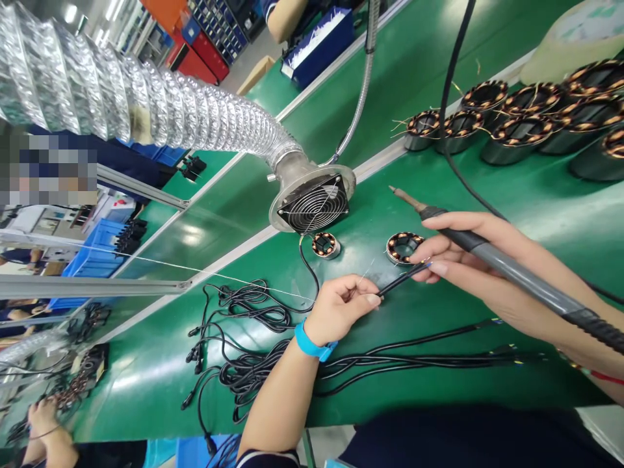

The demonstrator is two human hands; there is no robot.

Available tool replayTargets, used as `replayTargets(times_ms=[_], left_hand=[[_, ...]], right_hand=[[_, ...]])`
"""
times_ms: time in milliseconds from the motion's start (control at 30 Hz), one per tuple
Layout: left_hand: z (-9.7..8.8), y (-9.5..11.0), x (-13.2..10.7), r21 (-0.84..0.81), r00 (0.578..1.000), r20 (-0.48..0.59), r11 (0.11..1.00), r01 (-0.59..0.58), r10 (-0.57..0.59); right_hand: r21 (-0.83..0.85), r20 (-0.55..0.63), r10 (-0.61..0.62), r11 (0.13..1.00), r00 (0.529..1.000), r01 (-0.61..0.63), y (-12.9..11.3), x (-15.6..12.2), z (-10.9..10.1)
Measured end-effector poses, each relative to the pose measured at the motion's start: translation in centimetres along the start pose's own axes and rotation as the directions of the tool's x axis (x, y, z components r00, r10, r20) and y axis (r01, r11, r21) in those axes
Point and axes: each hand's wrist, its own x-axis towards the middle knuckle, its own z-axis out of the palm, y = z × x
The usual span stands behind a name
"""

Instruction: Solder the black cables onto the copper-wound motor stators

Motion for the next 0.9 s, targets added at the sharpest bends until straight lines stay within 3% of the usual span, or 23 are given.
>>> replayTargets(times_ms=[167,333,433,567,667,833,900], left_hand=[[-0.1,-0.3,0.2,0.062,0.999,0.048,0.998,-0.017,0.014],[0.9,-0.1,0.3,0.203,0.969,0.099,0.949,-0.241,0.225],[1.4,-0.2,0.4,0.248,0.954,0.158,0.925,-0.288,0.255],[1.6,-0.2,0.5,0.281,0.962,0.196,0.929,-0.239,0.189],[1.8,-0.2,0.7,0.188,0.956,0.215,0.951,-0.243,0.202],[2.4,0.3,0.5,-0.189,0.954,0.301,0.981,0.053,0.007],[2.4,0.9,0.5,-0.237,0.964,0.266,0.967,0.091,-0.025]], right_hand=[[0.024,0.005,-0.004,1.000,1.000,0.003,0.7,0.0,-0.2],[-0.108,0.067,-0.091,0.989,0.994,0.098,2.7,-0.4,-0.3],[-0.171,0.070,-0.161,0.970,0.984,0.171,3.9,-0.9,0.3],[-0.224,0.085,-0.185,0.954,0.979,0.200,4.3,-1.4,0.8],[-0.251,0.098,-0.246,0.932,0.964,0.263,3.7,-1.4,0.9],[-0.264,0.142,-0.236,0.927,0.961,0.267,1.8,-0.8,0.6],[-0.269,0.176,-0.248,0.919,0.953,0.289,1.2,-0.4,0.5]])
